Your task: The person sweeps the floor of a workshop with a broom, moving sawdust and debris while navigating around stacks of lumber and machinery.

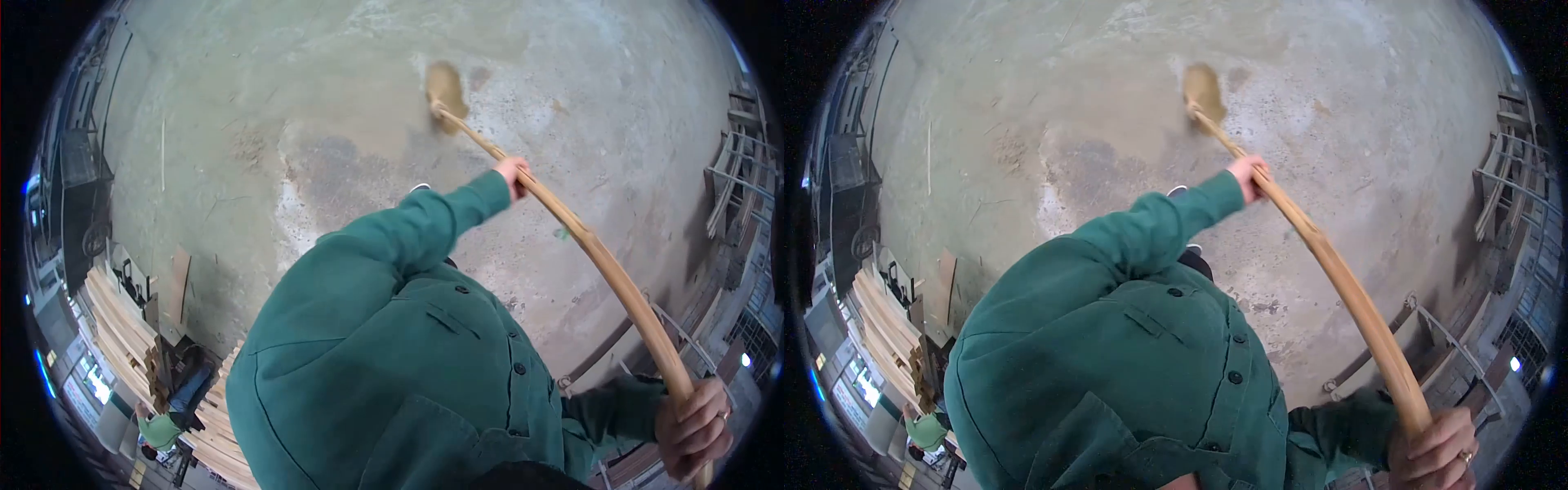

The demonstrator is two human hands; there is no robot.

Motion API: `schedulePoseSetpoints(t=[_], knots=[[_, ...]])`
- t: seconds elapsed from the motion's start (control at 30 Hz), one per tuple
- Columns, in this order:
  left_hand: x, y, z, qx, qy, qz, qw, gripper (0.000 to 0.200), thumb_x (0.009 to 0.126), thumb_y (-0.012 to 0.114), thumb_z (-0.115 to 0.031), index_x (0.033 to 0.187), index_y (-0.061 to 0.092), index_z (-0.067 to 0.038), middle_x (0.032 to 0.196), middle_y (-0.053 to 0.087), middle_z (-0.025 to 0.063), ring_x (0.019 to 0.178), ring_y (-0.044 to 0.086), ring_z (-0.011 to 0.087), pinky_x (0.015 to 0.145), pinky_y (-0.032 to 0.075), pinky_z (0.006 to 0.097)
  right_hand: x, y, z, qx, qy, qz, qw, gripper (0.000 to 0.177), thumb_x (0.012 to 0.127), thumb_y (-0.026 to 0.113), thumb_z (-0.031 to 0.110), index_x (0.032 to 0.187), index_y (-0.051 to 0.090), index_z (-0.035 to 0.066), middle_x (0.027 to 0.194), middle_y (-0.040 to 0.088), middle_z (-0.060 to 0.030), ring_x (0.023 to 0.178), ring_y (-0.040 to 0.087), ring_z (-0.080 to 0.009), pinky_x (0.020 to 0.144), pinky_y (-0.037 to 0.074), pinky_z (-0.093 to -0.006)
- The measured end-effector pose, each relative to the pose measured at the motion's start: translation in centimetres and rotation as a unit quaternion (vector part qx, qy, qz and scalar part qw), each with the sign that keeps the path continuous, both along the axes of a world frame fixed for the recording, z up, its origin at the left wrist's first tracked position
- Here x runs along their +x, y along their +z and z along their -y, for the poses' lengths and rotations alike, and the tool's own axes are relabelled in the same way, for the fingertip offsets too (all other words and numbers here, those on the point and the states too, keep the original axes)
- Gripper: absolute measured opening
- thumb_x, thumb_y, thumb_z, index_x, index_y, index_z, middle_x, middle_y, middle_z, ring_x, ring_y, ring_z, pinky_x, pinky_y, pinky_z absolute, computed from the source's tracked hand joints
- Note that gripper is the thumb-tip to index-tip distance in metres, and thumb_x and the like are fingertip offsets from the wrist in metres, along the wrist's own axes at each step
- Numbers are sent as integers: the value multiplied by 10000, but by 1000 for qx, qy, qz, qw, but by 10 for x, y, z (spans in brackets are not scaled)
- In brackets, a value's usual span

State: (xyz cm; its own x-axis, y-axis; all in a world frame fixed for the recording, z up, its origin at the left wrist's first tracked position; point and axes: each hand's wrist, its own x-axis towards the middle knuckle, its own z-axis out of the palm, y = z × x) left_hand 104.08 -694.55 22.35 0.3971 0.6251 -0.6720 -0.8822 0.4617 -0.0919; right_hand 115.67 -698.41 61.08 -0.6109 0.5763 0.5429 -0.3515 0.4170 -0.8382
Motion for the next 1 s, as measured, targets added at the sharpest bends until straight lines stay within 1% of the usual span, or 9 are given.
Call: schedulePoseSetpoints(t=[0.07, 0.17, 0.3, 0.37, 0.63, 0.7, 0.73, 0.8, 1.0], knots=[[-35, -5, 17, -50, 74, -32, 996, 125, 564, 403, -135, 475, 337, -77, 433, 363, 46, 378, 362, 159, 326, 280, 261, -4, -14, 13, -12, -1, -38, 999, 160, 565, 385, 146, 435, 291, 141, 340, 367, 57, 297, 339, -27, 371, 261, -146], [-68, -2, 41, -76, 71, -103, 989, 133, 570, 394, -136, 467, 333, -81, 429, 356, 37, 377, 360, 154, 325, 283, 255, -8, -33, 29, -27, 26, -106, 994, 121, 556, 390, 136, 474, 301, 141, 340, 334, 76, 288, 298, -11, 374, 252, -145], [-75, -1, 66, -72, 45, -149, 985, 142, 571, 393, -137, 457, 325, -87, 423, 350, 31, 371, 350, 150, 320, 276, 240, 20, -47, 63, -40, -64, -88, 993, 150, 605, 387, 136, 498, 283, 121, 349, 292, 47, 307, 294, -45, 381, 293, -181], [-48, 11, 82, -51, 28, -163, 985, 140, 569, 392, -133, 455, 325, -89, 423, 351, 33, 366, 346, 149, 318, 272, 236, 55, -48, 88, -63, -168, -125, 976, 146, 600, 386, 137, 497, 282, 125, 343, 269, 52, 300, 280, -38, 356, 270, -177], [131, 105, 156, 7, -102, -20, 995, 131, 556, 398, -135, 451, 330, -96, 395, 328, 27, 320, 303, 131, 288, 242, 233, 130, 61, 223, 52, -47, -185, 980, 158, 658, 335, 175, 519, 322, 100, 392, 283, 24, 332, 318, -77, 340, 274, -219], [164, 96, 150, -4, -114, -9, 993, 124, 542, 379, -127, 441, 316, -92, 378, 305, 32, 287, 272, 127, 256, 223, 240, 89, 65, 241, 38, -172, -111, 978, 185, 646, 342, 164, 476, 304, 102, 383, 293, 25, 310, 311, -69, 333, 271, -222], [173, 84, 145, -8, -140, 3, 990, 122, 540, 378, -130, 443, 319, -88, 380, 314, 39, 277, 268, 130, 251, 232, 243, 84, 63, 237, 38, -171, -109, 979, 185, 646, 342, 164, 476, 304, 102, 383, 293, 25, 310, 311, -69, 333, 271, -222], [168, 60, 143, -8, -169, 13, 985, 120, 539, 378, -133, 444, 322, -85, 381, 322, 46, 267, 263, 134, 246, 240, 247, 73, 51, 224, 51, -70, 99, 991, 180, 647, 350, 157, 483, 300, 104, 382, 297, 34, 302, 303, -49, 330, 269, -205], [37, 7, 160, 19, -114, -62, 991, 144, 542, 401, -139, 420, 345, -89, 391, 351, 45, 325, 334, 164, 281, 283, 255, 14, 1, 223, 34, -137, -1, 990, 153, 615, 348, 114, 467, 309, 124, 344, 276, 36, 291, 266, -58, 394, 291, -202]])
